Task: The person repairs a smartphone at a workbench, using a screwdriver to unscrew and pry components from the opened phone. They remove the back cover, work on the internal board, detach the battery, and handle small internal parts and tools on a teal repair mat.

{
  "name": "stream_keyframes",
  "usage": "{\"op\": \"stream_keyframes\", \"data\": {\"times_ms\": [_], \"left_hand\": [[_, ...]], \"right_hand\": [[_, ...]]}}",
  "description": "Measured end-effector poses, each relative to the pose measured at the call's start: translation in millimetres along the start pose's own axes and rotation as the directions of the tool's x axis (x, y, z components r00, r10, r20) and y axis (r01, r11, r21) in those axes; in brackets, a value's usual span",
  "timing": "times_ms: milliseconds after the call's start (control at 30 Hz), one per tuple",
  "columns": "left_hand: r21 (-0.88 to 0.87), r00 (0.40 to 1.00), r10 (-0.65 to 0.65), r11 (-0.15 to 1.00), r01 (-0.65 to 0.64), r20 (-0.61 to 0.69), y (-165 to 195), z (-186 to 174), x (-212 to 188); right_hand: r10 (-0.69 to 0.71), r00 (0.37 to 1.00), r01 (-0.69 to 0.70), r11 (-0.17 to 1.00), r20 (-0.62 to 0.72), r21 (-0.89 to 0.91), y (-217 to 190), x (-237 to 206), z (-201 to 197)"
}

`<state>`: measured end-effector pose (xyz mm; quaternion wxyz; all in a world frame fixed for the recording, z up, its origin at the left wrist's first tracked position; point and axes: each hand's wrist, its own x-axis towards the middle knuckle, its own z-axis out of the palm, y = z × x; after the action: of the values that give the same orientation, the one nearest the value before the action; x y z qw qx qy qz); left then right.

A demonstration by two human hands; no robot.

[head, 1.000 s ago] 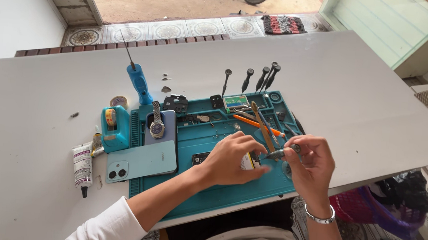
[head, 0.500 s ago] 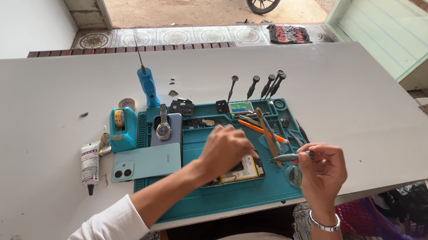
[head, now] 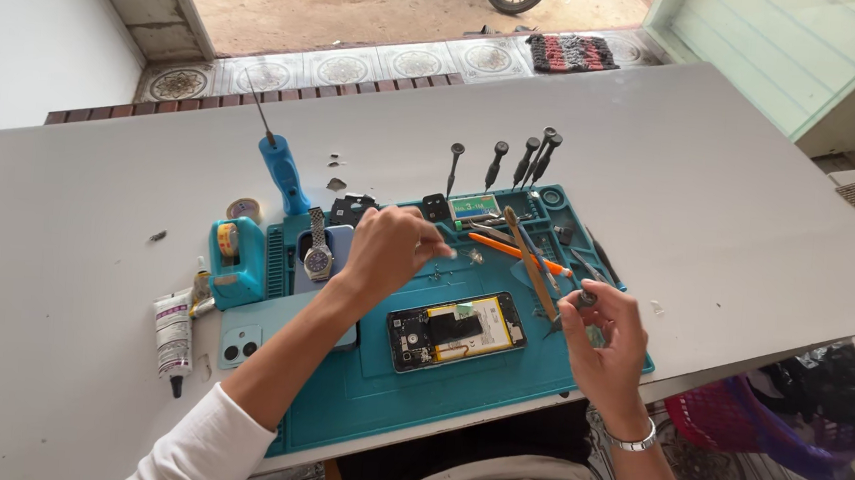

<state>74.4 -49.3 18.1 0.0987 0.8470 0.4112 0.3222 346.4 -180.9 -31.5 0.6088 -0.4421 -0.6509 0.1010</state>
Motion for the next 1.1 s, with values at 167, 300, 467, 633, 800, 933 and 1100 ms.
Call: {"op": "stream_keyframes", "data": {"times_ms": [167,300,467,633,800,933,1100], "left_hand": [[0.115,0.983,0.065,0.990,-0.086,0.173,6,7,0],[0.189,0.976,0.068,0.976,-0.108,0.208,8,6,1],[0.159,0.978,0.074,0.982,-0.106,0.195,8,8,-2],[0.162,0.980,0.105,0.978,-0.132,0.169,9,9,-4],[0.055,0.974,0.114,0.990,-0.126,0.197,24,8,-2],[-0.157,0.945,0.270,0.957,-0.242,0.185,47,21,-11],[-0.155,0.926,0.334,0.938,-0.309,0.176,56,30,-21]], "right_hand": [[0.029,0.999,-0.028,0.997,0.019,-0.065,-3,4,2],[0.075,0.997,-0.074,0.996,0.028,-0.044,-3,6,0],[0.041,0.998,-0.038,0.997,0.039,-0.059,-4,5,1],[0.034,0.997,-0.034,0.999,0.071,-0.001,-5,4,2],[-0.073,0.991,0.045,0.971,0.113,0.235,-2,-2,2],[-0.130,0.970,0.066,0.954,0.206,0.291,1,-6,2],[-0.114,0.964,0.056,0.970,0.242,0.235,2,-6,3]]}}
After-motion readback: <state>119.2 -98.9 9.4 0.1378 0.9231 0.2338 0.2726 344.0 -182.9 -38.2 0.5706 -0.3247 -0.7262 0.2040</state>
